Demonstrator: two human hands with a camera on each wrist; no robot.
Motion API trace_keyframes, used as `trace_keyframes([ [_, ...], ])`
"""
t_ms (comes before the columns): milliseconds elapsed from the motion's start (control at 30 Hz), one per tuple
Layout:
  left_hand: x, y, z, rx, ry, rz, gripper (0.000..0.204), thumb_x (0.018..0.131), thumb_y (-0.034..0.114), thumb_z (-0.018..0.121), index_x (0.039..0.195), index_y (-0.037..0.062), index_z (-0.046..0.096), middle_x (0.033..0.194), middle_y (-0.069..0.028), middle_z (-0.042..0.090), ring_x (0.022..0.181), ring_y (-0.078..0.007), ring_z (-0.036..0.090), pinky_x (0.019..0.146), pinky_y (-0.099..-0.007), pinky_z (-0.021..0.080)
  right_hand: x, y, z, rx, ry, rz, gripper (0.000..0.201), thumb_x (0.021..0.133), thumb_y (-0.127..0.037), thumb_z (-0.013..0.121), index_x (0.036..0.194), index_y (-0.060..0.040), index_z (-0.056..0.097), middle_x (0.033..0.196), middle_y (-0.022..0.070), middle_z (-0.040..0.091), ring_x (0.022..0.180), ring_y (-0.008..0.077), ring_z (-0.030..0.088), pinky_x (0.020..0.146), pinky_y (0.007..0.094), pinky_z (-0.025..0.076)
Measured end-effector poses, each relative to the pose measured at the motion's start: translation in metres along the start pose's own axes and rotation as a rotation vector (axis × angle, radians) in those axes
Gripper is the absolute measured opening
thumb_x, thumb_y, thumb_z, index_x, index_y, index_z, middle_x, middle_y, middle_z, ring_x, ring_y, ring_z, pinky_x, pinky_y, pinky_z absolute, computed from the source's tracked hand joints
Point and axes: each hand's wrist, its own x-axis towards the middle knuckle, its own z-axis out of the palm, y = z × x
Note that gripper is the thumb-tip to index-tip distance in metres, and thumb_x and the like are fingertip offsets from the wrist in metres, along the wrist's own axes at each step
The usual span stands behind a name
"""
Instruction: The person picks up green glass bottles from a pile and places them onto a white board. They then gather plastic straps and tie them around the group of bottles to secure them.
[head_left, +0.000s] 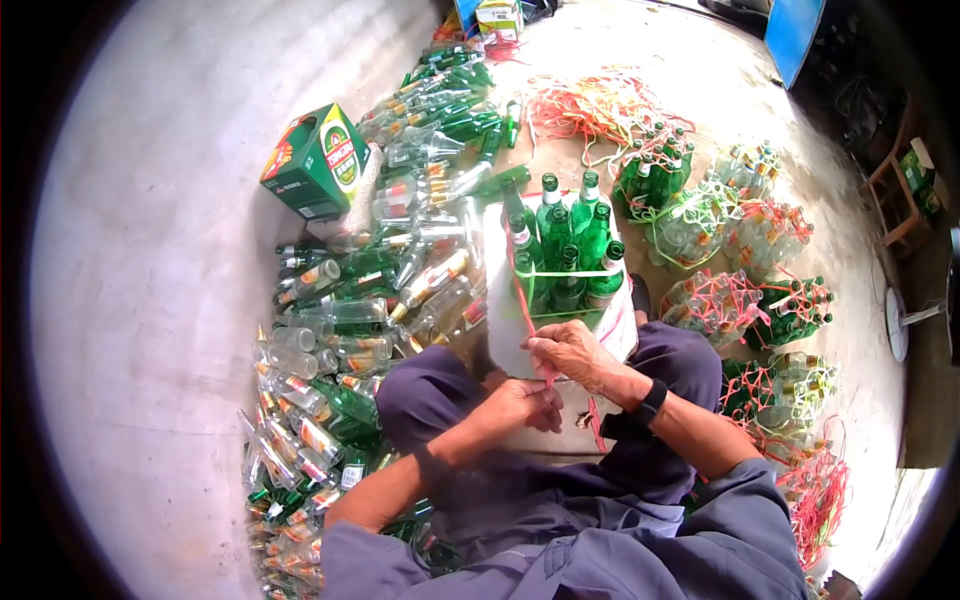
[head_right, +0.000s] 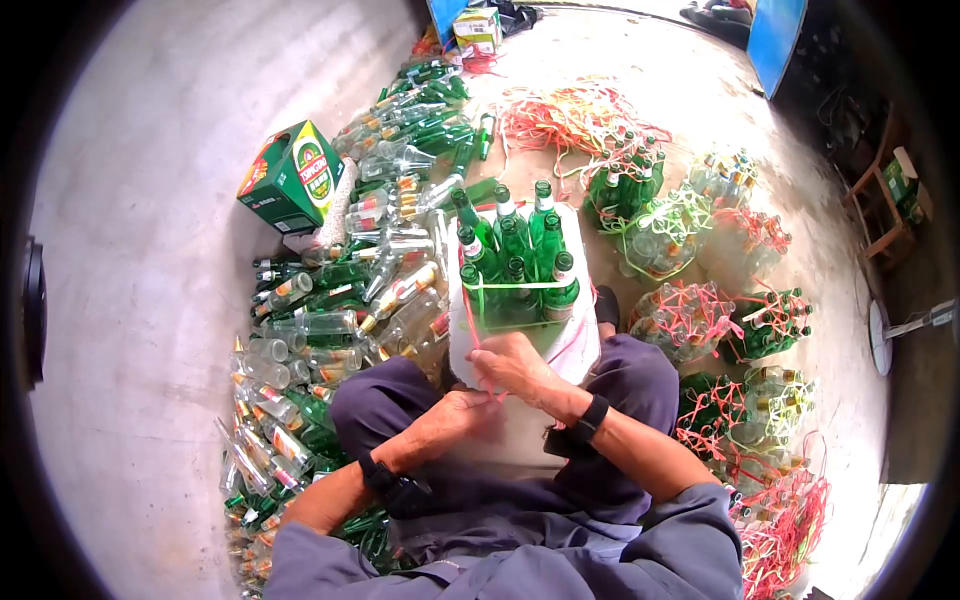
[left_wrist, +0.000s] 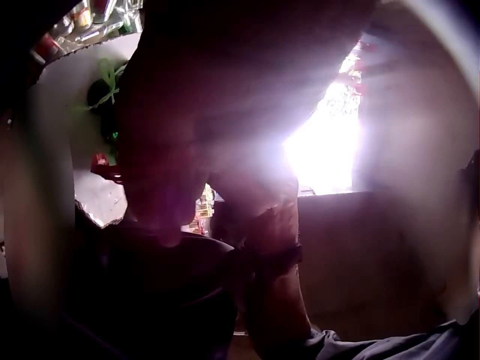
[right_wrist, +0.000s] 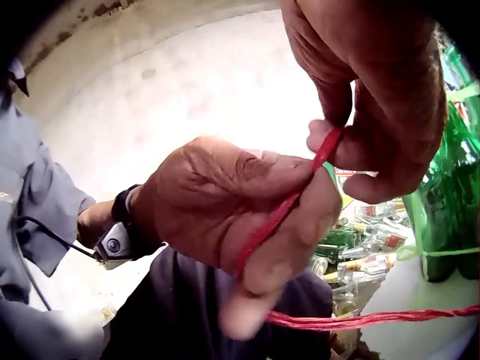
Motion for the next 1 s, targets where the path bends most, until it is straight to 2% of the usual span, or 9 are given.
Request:
trace_keyframes([
  [133, -0.012, 0.024, -0.009, 0.254, -0.196, -0.172, 0.034, 0.096, 0.031, 0.057, 0.103, -0.002, 0.063, 0.086, -0.0035, 0.065, 0.075, -0.0089, 0.058, 0.07, -0.0252, 0.049, -0.026, 0.011, 0.013, 0.265, 0.06, -0.029, 0.029, 0.098, -0.023, 0.055, 0.103, 0.0035, 0.066, 0.068, 0.0001, 0.056, 0.062, 0.0086, 0.054, 0.059, 0.0232, 0.046],
  [333, -0.038, 0.036, -0.013, 0.024, -0.278, -0.304, 0.034, 0.094, 0.029, 0.061, 0.106, -0.0022, 0.064, 0.088, -0.0044, 0.064, 0.074, -0.0095, 0.056, 0.066, -0.0232, 0.046, -0.058, 0.026, 0.036, 0.382, 0.129, 0.054, 0.029, 0.097, -0.023, 0.053, 0.097, 0.0025, 0.067, 0.065, -0.0006, 0.054, 0.06, 0.0083, 0.05, 0.057, 0.0251, 0.043],
  [400, -0.021, 0.005, -0.026, 0.314, -0.126, 0.129, 0.035, 0.095, 0.03, 0.059, 0.108, -0.0027, 0.064, 0.09, -0.004, 0.064, 0.077, -0.0099, 0.057, 0.069, -0.0228, 0.046, -0.059, 0.035, 0.042, 0.401, 0.128, 0.038, 0.029, 0.097, -0.022, 0.053, 0.098, 0.0034, 0.067, 0.065, -0.001, 0.055, 0.06, 0.0087, 0.05, 0.058, 0.0256, 0.044],
  [467, -0.008, 0.006, -0.037, 0.314, 0.13, -0.038, 0.035, 0.095, 0.028, 0.06, 0.109, -0.0036, 0.061, 0.093, -0.0034, 0.063, 0.088, -0.0091, 0.057, 0.076, -0.025, 0.046, -0.056, 0.04, 0.048, 0.165, 0.175, -0.062, 0.028, 0.097, -0.019, 0.053, 0.098, 0.0044, 0.068, 0.063, -0.0011, 0.054, 0.059, 0.0087, 0.05, 0.055, 0.0275, 0.044],
  [533, 0.022, -0.018, -0.043, 0.201, 0.386, 0.3, 0.045, 0.093, 0.027, 0.063, 0.123, -0.0037, 0.051, 0.102, -0.0068, 0.063, 0.092, -0.012, 0.059, 0.078, -0.0262, 0.046, -0.055, 0.04, 0.053, 0.0, 0.236, -0.073, 0.025, 0.096, -0.017, 0.054, 0.094, 0.0038, 0.067, 0.059, 0.0072, 0.055, 0.054, 0.0132, 0.049, 0.052, 0.0312, 0.043],
  [667, 0.06, 0.014, -0.051, 0.103, 0.473, 0.272, 0.058, 0.09, 0.027, 0.066, 0.134, 0.0003, 0.04, 0.109, -0.0103, 0.062, 0.095, -0.0168, 0.061, 0.08, -0.0305, 0.048, -0.049, 0.069, 0.065, -0.246, 0.231, -0.25, 0.019, 0.098, -0.011, 0.054, 0.094, 0.0041, 0.065, 0.057, 0.0026, 0.049, 0.054, 0.0068, 0.041, 0.049, 0.0287, 0.037],
  [800, 0.09, 0.036, -0.062, -0.134, 0.545, 0.305, 0.057, 0.089, 0.032, 0.068, 0.134, 0.0069, 0.042, 0.106, -0.0104, 0.062, 0.092, -0.0199, 0.062, 0.078, -0.0351, 0.048, -0.047, 0.071, 0.066, -0.414, 0.266, -0.322, 0.014, 0.094, -0.008, 0.056, 0.091, 0.0021, 0.066, 0.06, 0.0175, 0.052, 0.05, 0.022, 0.05, 0.05, 0.0368, 0.041],
  [867, 0.093, 0.045, -0.066, -0.227, 0.507, 0.276, 0.055, 0.088, 0.034, 0.068, 0.132, 0.0085, 0.045, 0.105, -0.0101, 0.061, 0.09, -0.0206, 0.062, 0.077, -0.0363, 0.049, -0.047, 0.065, 0.065, -0.499, 0.252, -0.256, 0.02, 0.091, -0.013, 0.052, 0.08, 0.0001, 0.063, 0.071, 0.0254, 0.058, 0.07, 0.0457, 0.059, 0.061, 0.0538, 0.045],
  [1000, 0.108, 0.039, -0.076, -0.062, 0.607, 0.26, 0.049, 0.09, 0.043, 0.065, 0.122, 0.0075, 0.054, 0.096, -0.0093, 0.063, 0.081, -0.0216, 0.062, 0.071, -0.0365, 0.048, -0.041, 0.076, 0.063, -0.532, 0.242, -0.254, 0.02, 0.09, -0.011, 0.05, 0.078, 0.0003, 0.063, 0.072, 0.0254, 0.059, 0.07, 0.0451, 0.06, 0.062, 0.0532, 0.046],
])
